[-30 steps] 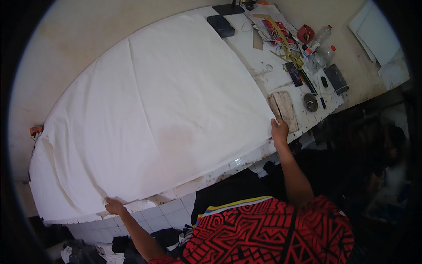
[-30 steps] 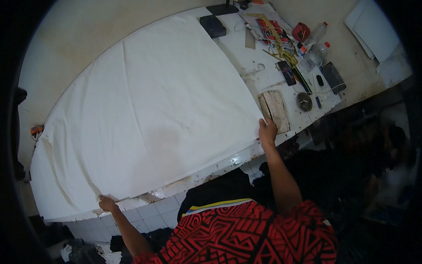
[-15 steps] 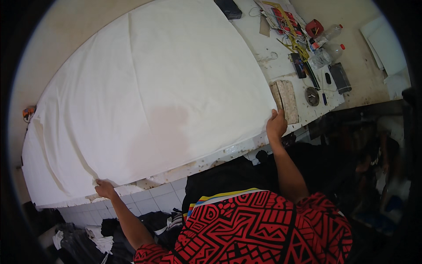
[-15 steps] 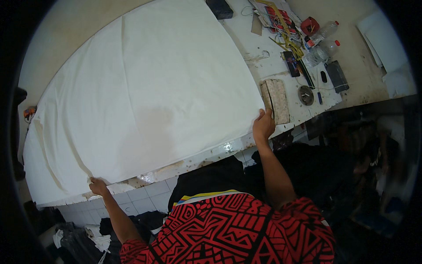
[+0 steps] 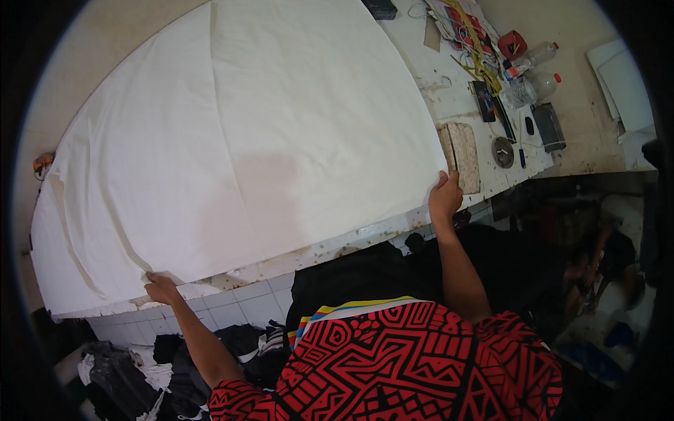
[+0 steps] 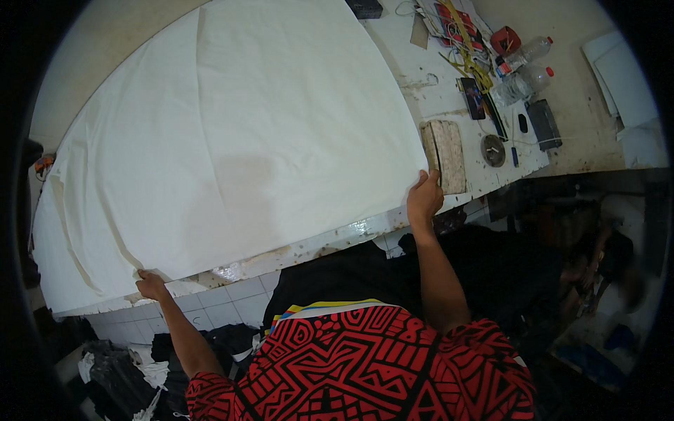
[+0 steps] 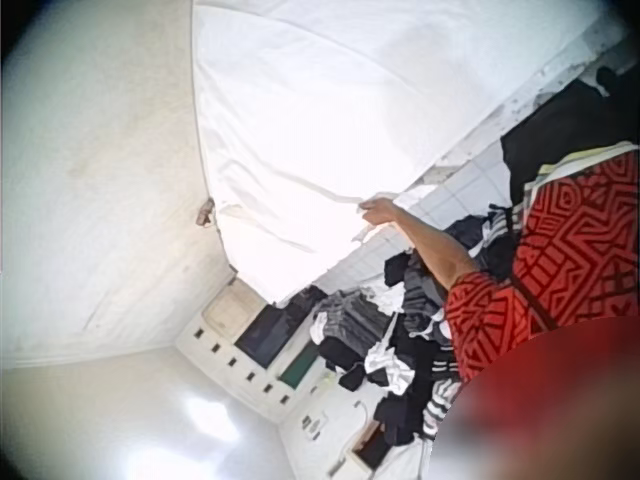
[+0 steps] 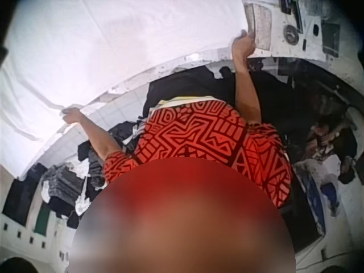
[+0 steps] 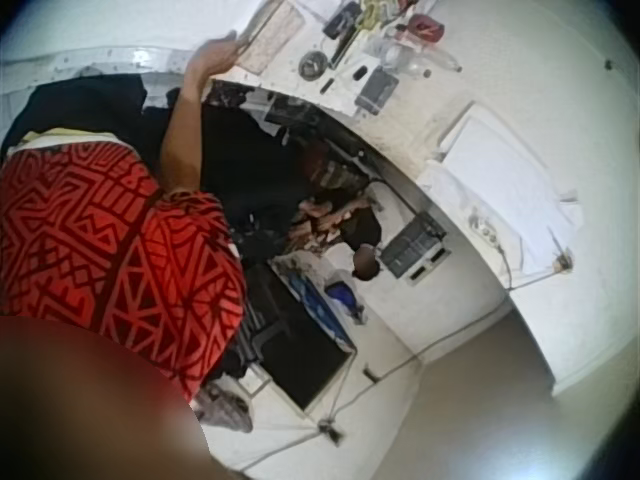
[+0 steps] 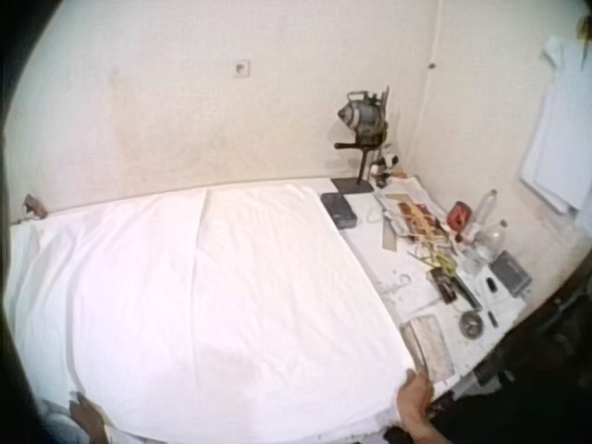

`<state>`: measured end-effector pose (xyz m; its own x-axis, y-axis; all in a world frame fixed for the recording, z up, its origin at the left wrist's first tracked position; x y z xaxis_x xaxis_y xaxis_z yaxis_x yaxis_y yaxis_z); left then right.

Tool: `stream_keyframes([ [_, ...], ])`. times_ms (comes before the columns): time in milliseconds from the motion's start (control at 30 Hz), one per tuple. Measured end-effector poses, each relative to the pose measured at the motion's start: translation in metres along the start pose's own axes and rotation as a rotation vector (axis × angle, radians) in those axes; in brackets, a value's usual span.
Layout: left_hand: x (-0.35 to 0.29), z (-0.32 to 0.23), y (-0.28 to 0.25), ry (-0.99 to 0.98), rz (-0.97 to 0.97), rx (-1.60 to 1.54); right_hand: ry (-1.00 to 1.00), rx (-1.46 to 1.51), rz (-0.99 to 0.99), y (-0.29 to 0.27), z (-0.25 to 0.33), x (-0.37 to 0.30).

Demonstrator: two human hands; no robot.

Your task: The person lays a large white fabric on a table, smooths it, and uses scissors to cut a strip along its length. The person then folds the fabric and repeats the cutting process on another section.

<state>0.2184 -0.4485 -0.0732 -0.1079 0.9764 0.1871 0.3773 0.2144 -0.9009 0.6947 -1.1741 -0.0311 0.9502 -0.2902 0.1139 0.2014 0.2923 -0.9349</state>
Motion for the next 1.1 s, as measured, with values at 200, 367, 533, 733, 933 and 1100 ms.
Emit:
stream_keyframes([
  [200,0.015,0.016,-0.008,-0.125,0.141,-0.290,0.047,-0.082,0.126,-0.016,0.003,0.004],
  [367,0.019,0.016,-0.005,-0.242,0.333,-0.854,0.107,-0.147,0.255,-0.026,-0.004,0.024],
  [533,0.038,0.023,0.004,-0.322,0.507,-1.087,0.105,-0.125,0.276,-0.016,-0.013,0.037],
  [733,0.082,0.048,0.011,-0.665,0.553,-1.534,0.014,-0.446,0.084,-0.013,0.007,0.015],
  [933,0.138,0.042,0.000,-0.844,0.528,-1.483,-0.556,-0.270,-0.093,0.011,0.068,-0.016],
  [1100,0.160,0.034,-0.081,-0.219,-0.155,-0.883,-0.383,-0.410,0.129,0.054,0.054,-0.011],
])
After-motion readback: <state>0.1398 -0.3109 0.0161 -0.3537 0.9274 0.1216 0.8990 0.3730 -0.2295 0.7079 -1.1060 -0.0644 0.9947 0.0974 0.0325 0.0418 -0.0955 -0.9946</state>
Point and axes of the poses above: each hand's wrist, its own x-axis towards the middle knuckle, its own y-axis out of the palm, z = x × y, the point moved 5 cm from there along x, towards the middle knuckle, and after that the axes turned 5 degrees about z, right-handed, at the moved point
